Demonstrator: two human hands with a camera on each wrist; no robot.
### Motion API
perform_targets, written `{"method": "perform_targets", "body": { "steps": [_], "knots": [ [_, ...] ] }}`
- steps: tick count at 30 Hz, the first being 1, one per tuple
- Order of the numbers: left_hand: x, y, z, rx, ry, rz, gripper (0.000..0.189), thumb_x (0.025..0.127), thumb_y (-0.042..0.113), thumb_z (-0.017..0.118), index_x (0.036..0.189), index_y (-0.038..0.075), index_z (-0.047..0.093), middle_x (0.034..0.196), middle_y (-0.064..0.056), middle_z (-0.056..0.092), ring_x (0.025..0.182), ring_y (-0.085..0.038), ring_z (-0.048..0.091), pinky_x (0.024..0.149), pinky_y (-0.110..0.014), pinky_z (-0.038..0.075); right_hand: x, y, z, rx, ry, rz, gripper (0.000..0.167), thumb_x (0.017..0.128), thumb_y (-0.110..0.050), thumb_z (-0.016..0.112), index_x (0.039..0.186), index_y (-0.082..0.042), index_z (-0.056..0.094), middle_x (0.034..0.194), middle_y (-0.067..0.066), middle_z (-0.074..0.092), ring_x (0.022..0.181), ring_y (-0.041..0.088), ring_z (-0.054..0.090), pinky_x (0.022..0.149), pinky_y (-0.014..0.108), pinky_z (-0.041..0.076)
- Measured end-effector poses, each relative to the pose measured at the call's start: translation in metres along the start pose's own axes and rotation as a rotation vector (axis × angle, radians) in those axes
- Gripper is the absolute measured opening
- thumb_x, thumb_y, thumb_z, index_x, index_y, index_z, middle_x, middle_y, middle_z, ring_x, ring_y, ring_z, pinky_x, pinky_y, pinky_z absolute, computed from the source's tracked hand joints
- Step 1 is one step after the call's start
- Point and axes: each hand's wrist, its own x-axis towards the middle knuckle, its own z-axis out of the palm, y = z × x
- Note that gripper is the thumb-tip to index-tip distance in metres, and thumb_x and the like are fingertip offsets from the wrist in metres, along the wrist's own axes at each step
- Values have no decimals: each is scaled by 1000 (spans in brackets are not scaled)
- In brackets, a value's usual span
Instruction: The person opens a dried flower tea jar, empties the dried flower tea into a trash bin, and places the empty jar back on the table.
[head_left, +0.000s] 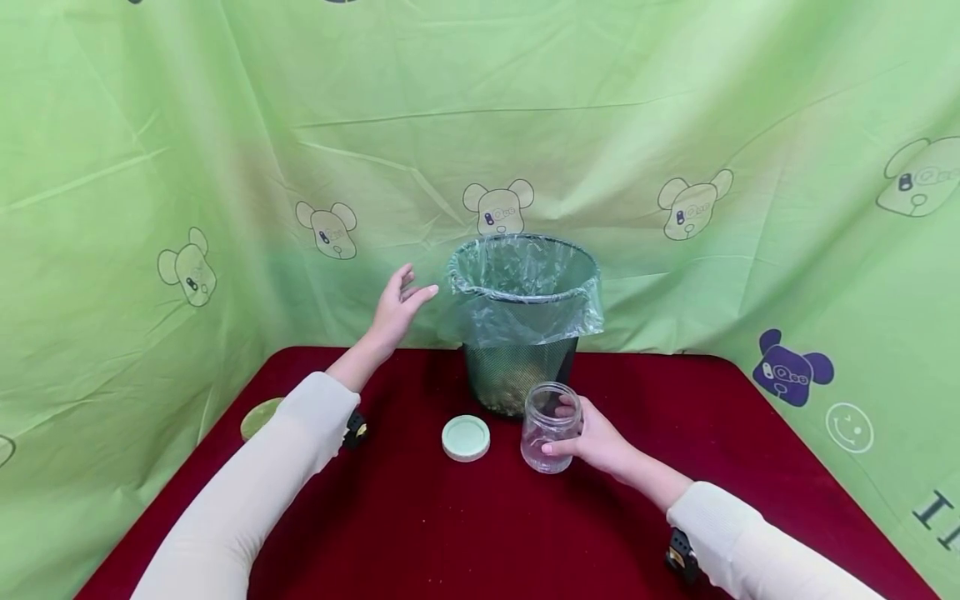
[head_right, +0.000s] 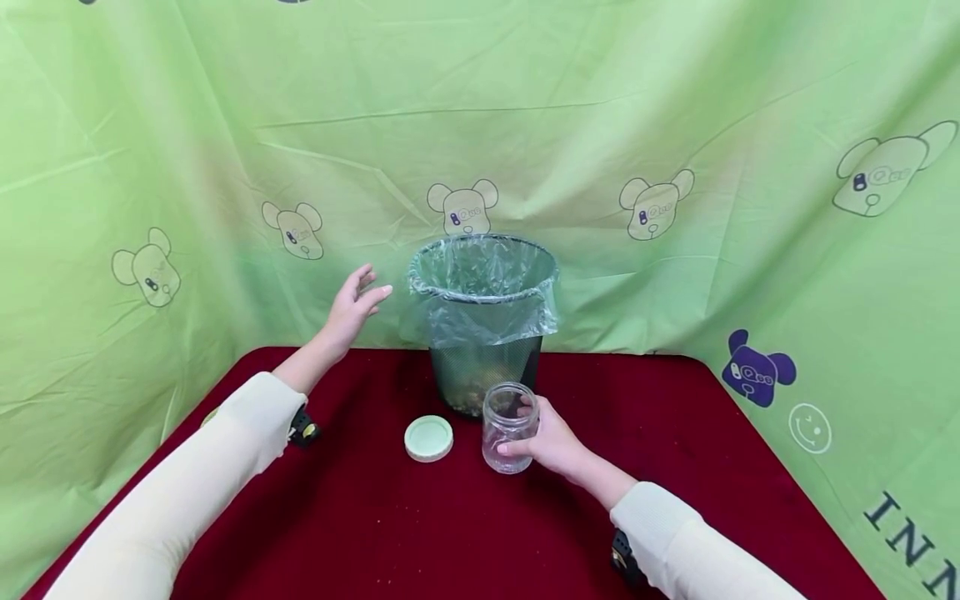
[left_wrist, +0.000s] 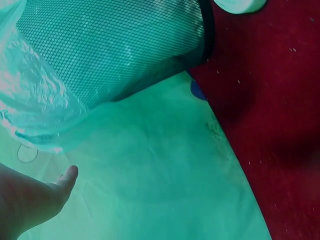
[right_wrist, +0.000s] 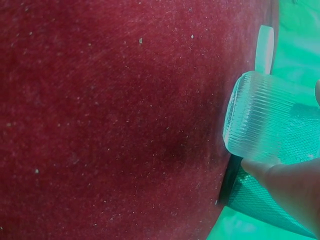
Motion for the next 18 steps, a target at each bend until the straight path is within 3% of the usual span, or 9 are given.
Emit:
{"method": "perform_targets", "body": {
  "steps": [10, 18],
  "knots": [
    [-16, -3, -29, 91, -13, -3, 78, 92, 33, 63, 154, 8, 22, 156, -14, 26, 140, -33, 28, 111, -47, 28, 0, 0, 0, 5, 2, -3, 88, 69, 0, 84, 137, 15, 31, 137, 33, 41, 123, 45, 47, 102, 51, 38],
    [-29, -15, -58, 258, -45, -5, 77, 94, 35, 63, 154, 10, 23, 157, -12, 24, 141, -34, 25, 109, -53, 29, -1, 0, 0, 17, -5, 0, 89, 69, 0, 84, 138, 14, 29, 135, 34, 43, 124, 46, 46, 102, 52, 38]
  ]
}}
